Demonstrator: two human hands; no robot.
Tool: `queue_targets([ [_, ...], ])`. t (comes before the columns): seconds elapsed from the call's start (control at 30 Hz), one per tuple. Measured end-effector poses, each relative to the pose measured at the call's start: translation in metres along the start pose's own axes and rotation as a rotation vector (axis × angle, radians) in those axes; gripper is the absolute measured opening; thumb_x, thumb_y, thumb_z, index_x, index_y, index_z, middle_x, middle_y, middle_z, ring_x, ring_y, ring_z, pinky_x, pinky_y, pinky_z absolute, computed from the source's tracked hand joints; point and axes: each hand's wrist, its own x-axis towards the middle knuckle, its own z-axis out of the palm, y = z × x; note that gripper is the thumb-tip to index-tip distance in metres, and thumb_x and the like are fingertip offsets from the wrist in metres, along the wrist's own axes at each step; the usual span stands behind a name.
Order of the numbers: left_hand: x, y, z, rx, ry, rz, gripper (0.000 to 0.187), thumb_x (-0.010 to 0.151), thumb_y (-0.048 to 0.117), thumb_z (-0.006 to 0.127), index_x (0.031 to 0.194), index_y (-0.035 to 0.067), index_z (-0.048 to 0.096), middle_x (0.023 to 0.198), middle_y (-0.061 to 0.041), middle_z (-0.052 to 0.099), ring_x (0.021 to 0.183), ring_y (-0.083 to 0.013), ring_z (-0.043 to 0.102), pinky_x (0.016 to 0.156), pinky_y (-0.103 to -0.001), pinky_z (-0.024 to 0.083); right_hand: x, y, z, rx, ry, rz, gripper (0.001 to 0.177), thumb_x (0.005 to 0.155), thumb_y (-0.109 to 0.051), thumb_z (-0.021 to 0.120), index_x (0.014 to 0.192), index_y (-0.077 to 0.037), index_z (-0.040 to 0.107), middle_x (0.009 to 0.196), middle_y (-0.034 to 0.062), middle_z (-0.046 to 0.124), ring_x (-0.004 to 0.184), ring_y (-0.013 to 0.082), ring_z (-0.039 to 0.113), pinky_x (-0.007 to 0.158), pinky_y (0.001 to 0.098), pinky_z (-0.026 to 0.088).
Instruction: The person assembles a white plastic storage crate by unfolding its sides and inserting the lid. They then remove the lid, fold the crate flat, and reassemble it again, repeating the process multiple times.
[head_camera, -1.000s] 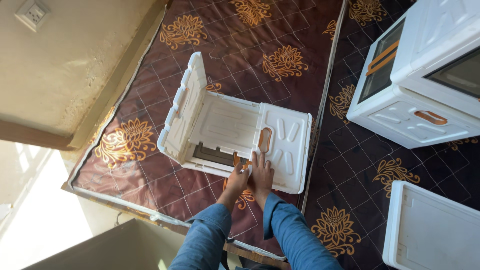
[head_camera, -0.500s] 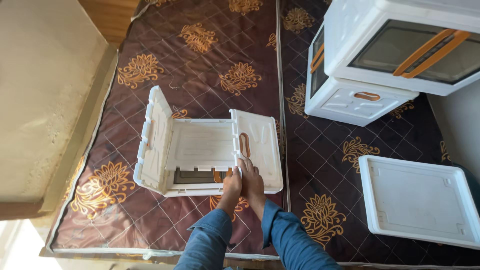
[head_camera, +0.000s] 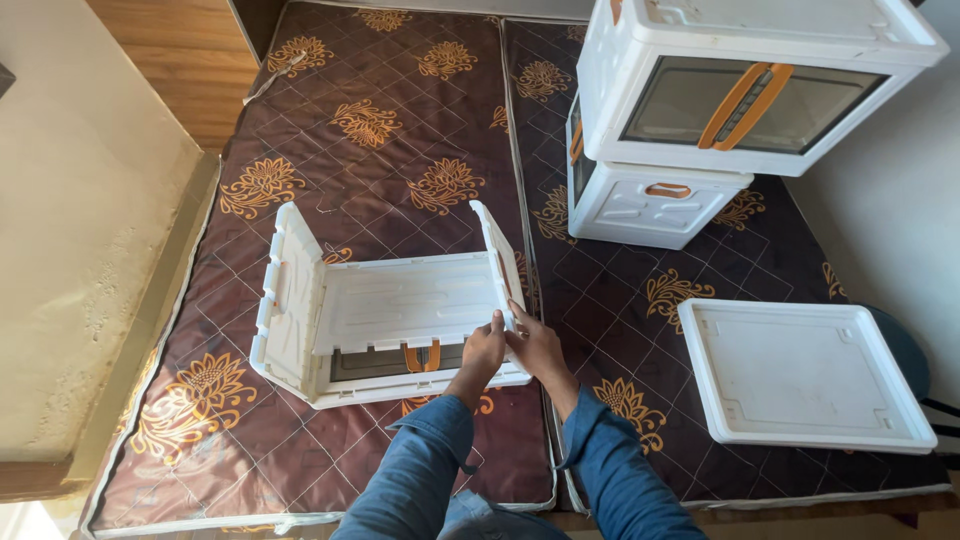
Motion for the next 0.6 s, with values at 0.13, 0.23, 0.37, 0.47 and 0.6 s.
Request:
queue_targets([
  [0.13, -0.001, 0.007, 0.006, -0.024, -0.068, 0.088, 0.073, 0.1, 0.064, 0.028, 0.141, 0.012, 0.061, 0.135, -0.025, 0.064, 0.132, -0.0418, 0.055, 0.111, -0.045, 0.042, -0.002, 0.003, -0.016, 0.081, 0.034, 0.052, 0.062, 0.088, -0.033, 0.073, 0.147, -0.027, 0.055, 0.098, 0.0131, 0.079, 0.089, 0.0258, 0.079, 0.079, 0.0362, 0.06],
  [0.23, -0.003, 0.013, 0.015, -0.047, -0.086, 0.112, 0.073, 0.1, 0.063, 0.03, 0.144, 0.013, 0.057, 0.138, -0.024, 0.062, 0.134, -0.0408, 0.054, 0.112, -0.044, 0.041, -0.001, 0.014, -0.023, 0.056, 0.033, 0.085, 0.06, 0.089, -0.032, 0.071, 0.147, -0.028, 0.056, 0.094, 0.0135, 0.079, 0.086, 0.0247, 0.078, 0.077, 0.0351, 0.06],
  [0.37, -0.01, 0.017, 0.011, -0.12, -0.047, 0.112, 0.074, 0.101, 0.064, 0.035, 0.146, 0.009, 0.055, 0.141, -0.023, 0.06, 0.137, -0.0393, 0.051, 0.115, -0.043, 0.039, 0.004, 0.036, -0.027, 0.24, 0.109, 0.204, 0.059, 0.086, -0.024, 0.068, 0.145, -0.027, 0.062, 0.085, 0.0161, 0.077, 0.077, 0.0247, 0.074, 0.074, 0.0356, 0.059],
  [0.47, -0.02, 0.008, 0.0, -0.146, -0.019, 0.01, 0.073, 0.1, 0.064, 0.036, 0.149, 0.012, 0.051, 0.145, -0.02, 0.056, 0.141, -0.0364, 0.048, 0.116, -0.043, 0.037, 0.008, 0.057, -0.038, 0.225, 0.265, 0.027, 0.05, 0.09, -0.023, 0.068, 0.14, -0.017, 0.065, 0.11, 0.0062, 0.075, 0.095, 0.0105, 0.071, 0.084, 0.0303, 0.054],
  [0.6, -0.025, -0.005, -0.008, -0.266, 0.033, -0.026, 0.07, 0.1, 0.06, 0.037, 0.15, 0.012, 0.051, 0.142, -0.022, 0.063, 0.133, -0.0385, 0.06, 0.115, -0.043, 0.043, 0.004, 0.06, -0.045, 0.246, 0.172, 0.154, 0.053, 0.09, -0.026, 0.067, 0.142, -0.018, 0.065, 0.094, 0.0117, 0.075, 0.086, 0.0186, 0.067, 0.083, 0.0338, 0.054],
])
